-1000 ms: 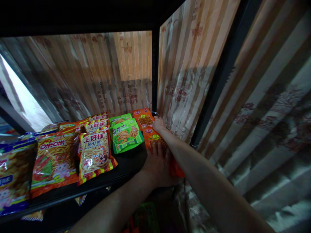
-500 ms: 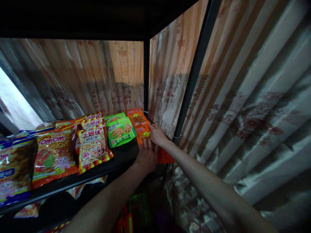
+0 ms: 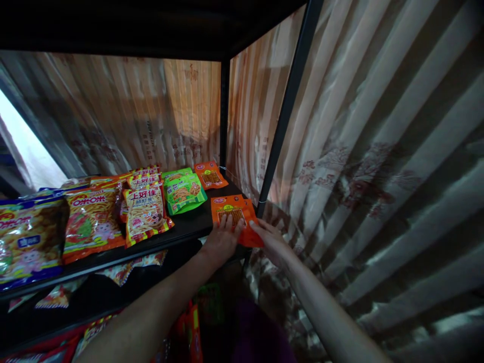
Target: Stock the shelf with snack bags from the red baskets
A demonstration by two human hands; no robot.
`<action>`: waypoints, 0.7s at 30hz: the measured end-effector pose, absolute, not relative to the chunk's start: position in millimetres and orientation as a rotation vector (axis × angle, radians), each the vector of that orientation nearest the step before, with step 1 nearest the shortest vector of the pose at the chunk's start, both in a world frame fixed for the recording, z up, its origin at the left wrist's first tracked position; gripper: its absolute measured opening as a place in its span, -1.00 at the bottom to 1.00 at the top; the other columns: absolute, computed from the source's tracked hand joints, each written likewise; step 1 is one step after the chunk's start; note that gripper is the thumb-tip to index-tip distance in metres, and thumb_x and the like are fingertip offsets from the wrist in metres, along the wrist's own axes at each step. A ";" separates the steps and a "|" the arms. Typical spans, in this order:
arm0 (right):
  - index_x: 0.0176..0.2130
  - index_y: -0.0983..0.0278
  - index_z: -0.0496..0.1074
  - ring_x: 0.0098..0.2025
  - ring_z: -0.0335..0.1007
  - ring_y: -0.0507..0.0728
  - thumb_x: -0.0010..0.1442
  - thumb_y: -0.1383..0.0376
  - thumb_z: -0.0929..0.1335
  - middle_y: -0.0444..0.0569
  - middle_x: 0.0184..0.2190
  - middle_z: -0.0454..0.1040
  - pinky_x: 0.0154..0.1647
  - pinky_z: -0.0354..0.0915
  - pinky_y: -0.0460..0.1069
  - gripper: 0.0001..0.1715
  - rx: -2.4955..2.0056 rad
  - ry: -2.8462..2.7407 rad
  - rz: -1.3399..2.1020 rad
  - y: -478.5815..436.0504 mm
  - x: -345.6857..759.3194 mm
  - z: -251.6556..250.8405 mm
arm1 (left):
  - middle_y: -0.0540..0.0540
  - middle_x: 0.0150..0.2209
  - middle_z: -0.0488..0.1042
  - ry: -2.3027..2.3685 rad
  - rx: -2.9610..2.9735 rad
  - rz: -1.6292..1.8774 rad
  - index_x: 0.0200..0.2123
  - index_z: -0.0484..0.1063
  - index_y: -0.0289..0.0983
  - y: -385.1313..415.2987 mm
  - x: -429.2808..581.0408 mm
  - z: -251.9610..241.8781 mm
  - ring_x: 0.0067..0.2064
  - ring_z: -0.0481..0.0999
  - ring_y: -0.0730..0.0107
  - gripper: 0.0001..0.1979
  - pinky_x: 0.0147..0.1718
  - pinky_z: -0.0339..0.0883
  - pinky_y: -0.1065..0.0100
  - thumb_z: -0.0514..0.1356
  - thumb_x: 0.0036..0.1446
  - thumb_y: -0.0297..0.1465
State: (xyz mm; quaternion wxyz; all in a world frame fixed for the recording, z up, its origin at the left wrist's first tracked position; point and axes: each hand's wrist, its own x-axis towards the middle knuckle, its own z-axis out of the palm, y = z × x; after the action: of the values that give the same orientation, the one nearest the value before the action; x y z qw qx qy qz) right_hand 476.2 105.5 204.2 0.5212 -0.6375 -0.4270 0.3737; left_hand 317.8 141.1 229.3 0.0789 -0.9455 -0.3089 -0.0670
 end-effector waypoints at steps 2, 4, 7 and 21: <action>-0.14 0.29 0.43 -0.24 0.53 0.18 0.14 0.20 0.31 0.08 -0.25 0.57 -0.14 0.42 0.10 -0.70 -1.270 -0.784 1.251 102.5 472.8 206.2 | -0.38 0.25 0.14 -0.869 -2.852 -0.192 0.26 0.05 -0.29 135.6 314.4 227.1 0.28 0.08 0.03 -0.47 0.12 0.16 0.02 -0.12 0.22 -0.56; -0.27 0.31 0.45 -0.33 0.54 0.18 0.03 0.27 0.41 0.04 -0.38 0.58 -0.19 0.43 0.09 -0.78 -1.103 -0.617 1.419 102.4 468.7 205.5 | -0.40 0.25 0.12 -0.838 -2.870 -0.183 0.26 0.06 -0.30 132.5 310.4 224.4 0.28 0.07 0.01 -0.46 0.13 0.13 -0.01 -0.11 0.20 -0.58; -0.33 0.29 0.46 -0.33 0.54 0.19 -0.10 0.38 0.47 -0.02 -0.45 0.58 -0.20 0.44 0.07 -0.76 -0.969 -0.508 1.410 106.0 461.0 199.6 | -0.40 0.25 0.12 -0.822 -2.925 -0.240 0.24 0.10 -0.31 133.6 301.5 222.7 0.29 0.05 0.01 -0.45 0.15 0.09 -0.03 -0.10 0.17 -0.60; -0.24 0.26 0.44 -0.29 0.53 0.23 -0.17 0.32 0.49 -0.04 -0.34 0.59 -0.27 0.43 0.09 -0.59 -0.823 -0.504 1.353 122.5 463.3 188.1 | -0.33 0.01 0.44 -2.487 -2.851 -2.654 0.08 0.26 -0.35 168.6 295.8 240.4 -0.02 0.48 0.07 -0.50 -0.15 0.40 0.16 0.16 0.06 -0.32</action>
State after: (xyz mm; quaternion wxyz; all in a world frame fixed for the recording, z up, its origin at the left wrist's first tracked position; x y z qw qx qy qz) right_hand 463.3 122.5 188.1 0.6742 -0.3656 -0.2241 0.6012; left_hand 295.8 168.6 240.4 -0.6744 -0.4555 -0.3973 -0.4241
